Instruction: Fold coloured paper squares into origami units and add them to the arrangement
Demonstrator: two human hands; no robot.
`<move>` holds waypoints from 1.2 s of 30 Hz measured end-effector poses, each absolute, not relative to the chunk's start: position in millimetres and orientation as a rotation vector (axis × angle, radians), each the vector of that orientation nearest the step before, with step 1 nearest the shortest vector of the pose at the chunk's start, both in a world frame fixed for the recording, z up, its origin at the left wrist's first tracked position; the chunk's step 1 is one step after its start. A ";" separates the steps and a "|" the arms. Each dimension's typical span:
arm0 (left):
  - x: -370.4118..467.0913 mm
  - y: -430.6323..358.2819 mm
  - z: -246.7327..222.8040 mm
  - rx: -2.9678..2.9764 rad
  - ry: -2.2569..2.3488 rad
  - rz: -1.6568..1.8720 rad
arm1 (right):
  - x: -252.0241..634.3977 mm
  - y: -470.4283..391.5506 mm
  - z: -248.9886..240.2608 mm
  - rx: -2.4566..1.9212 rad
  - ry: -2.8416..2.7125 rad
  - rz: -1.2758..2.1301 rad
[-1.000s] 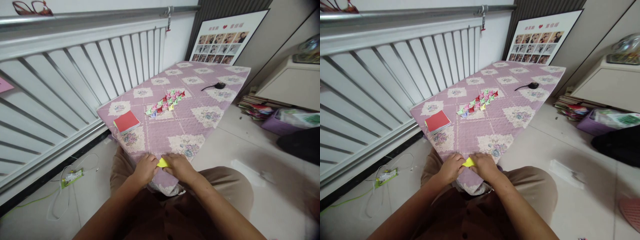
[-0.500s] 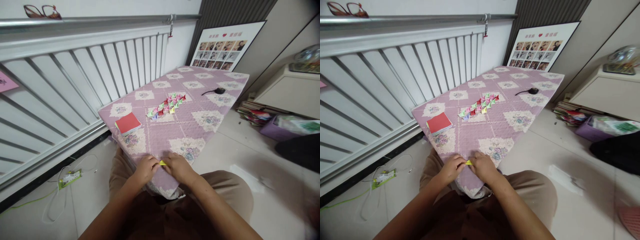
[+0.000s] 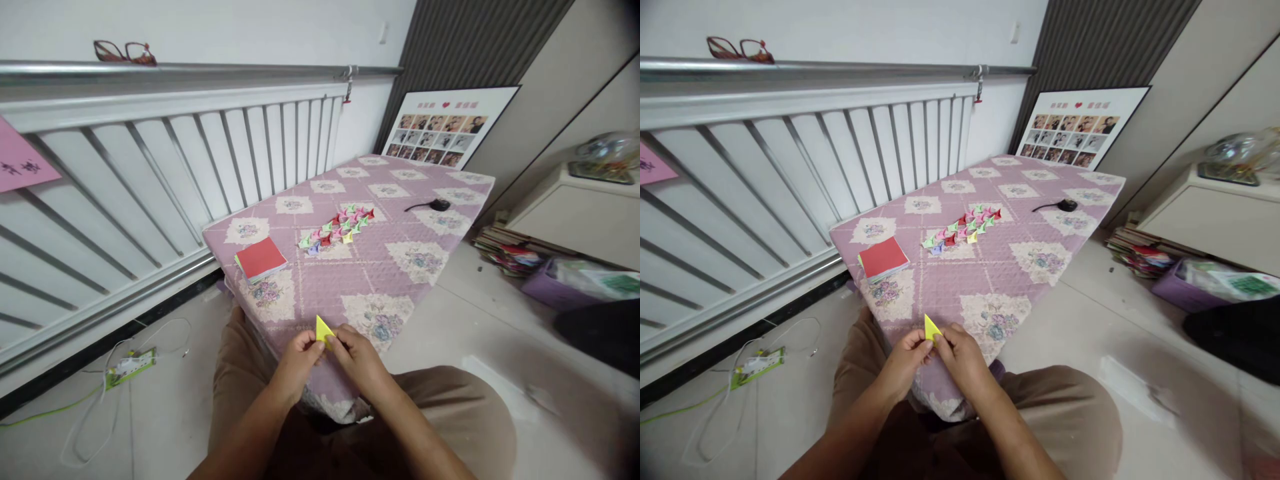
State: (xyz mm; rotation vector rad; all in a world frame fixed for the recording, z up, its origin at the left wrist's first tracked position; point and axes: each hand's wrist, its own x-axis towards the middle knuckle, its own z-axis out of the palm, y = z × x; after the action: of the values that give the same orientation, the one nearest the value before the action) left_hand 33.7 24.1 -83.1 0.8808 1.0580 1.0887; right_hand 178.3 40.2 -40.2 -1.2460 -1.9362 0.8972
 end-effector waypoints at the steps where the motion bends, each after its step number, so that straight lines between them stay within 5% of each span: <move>1: 34.0 22.2 -81.5 0.824 1.043 1.106 | 176.6 38.4 -39.1 -1.235 -1.866 0.986; 11: 24.5 13.2 -58.6 0.570 0.753 1.061 | 171.9 25.7 -17.8 -0.886 -1.058 1.904; 36: 16.6 4.8 -62.6 0.501 0.534 0.997 | 164.6 3.9 1.7 -1.016 -1.052 1.816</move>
State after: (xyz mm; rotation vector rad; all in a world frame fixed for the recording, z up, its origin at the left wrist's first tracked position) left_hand 16.6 4.8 -62.6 0.5008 0.5338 0.9966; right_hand 164.6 3.9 1.7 -1.0159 -1.0524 1.8164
